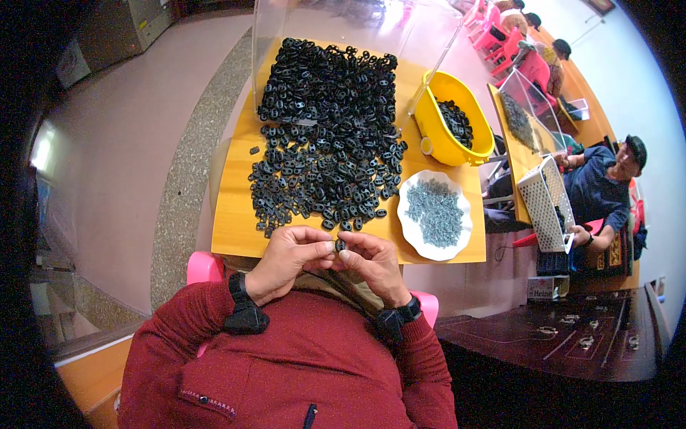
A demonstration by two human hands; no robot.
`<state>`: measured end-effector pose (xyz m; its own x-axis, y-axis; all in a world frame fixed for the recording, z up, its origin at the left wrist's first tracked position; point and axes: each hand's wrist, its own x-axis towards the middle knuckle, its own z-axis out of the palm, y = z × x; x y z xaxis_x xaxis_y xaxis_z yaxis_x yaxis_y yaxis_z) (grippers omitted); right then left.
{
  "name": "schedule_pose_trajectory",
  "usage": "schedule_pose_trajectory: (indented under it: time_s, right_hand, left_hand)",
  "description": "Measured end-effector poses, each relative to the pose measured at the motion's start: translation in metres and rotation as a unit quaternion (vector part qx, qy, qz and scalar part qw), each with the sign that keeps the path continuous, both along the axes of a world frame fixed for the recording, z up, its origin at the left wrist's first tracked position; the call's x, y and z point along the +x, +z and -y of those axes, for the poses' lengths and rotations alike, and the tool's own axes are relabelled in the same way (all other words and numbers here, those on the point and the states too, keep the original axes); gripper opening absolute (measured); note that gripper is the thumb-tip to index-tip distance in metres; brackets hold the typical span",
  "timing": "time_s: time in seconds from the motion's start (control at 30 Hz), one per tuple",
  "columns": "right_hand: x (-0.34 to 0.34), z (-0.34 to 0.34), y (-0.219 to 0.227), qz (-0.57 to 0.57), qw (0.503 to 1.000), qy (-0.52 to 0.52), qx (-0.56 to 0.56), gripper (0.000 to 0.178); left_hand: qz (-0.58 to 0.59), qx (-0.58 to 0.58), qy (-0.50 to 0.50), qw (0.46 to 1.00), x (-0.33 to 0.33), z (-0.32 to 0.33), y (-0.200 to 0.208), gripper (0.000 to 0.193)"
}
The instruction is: The person assembles cord locks by hand, picking up a black plastic housing and a metal spring and fitting them together. They repeat this process, occasionally reaching into the large container of housings or the white plate of springs.
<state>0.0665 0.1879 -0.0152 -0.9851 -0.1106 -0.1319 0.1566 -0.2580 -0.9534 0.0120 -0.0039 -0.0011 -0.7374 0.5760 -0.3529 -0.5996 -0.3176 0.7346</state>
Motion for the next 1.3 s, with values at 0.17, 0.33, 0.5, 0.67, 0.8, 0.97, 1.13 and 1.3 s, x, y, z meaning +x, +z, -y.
schedule_pose_trajectory:
  time_s: [0.17,0.33,0.5,0.67,0.8,0.97,1.13,1.3]
  right_hand:
    - [0.000,0.000,0.000,0.001,1.000,0.003,0.006,0.033]
    - [0.001,-0.001,0.000,-0.010,1.000,0.002,0.024,0.032]
    - [0.002,0.000,0.002,-0.006,1.000,0.000,0.012,0.031]
    - [0.001,0.000,0.003,0.004,1.000,-0.004,0.015,0.030]
    - [0.001,0.000,0.002,0.000,1.000,-0.005,0.010,0.030]
    - [0.002,0.000,0.002,-0.002,1.000,-0.006,0.003,0.030]
    - [0.001,0.004,0.008,0.020,0.999,-0.029,-0.007,0.031]
    - [0.001,0.007,0.016,0.068,0.996,-0.045,-0.031,0.030]
  left_hand:
    - [0.001,0.003,-0.004,1.000,0.000,0.000,0.000,0.018]
    - [0.007,0.007,-0.004,1.000,0.001,0.000,0.001,0.018]
    - [0.008,0.013,0.000,1.000,0.001,0.000,-0.004,0.017]
    - [0.012,0.003,0.001,1.000,0.002,0.000,-0.003,0.017]
    - [0.006,0.011,-0.004,1.000,0.000,0.000,-0.004,0.017]
    - [0.014,0.010,-0.010,1.000,0.000,0.000,-0.002,0.017]
    - [0.028,0.014,-0.019,0.999,-0.003,0.001,-0.004,0.016]
    - [0.047,0.006,-0.023,0.999,-0.003,0.001,-0.004,0.015]
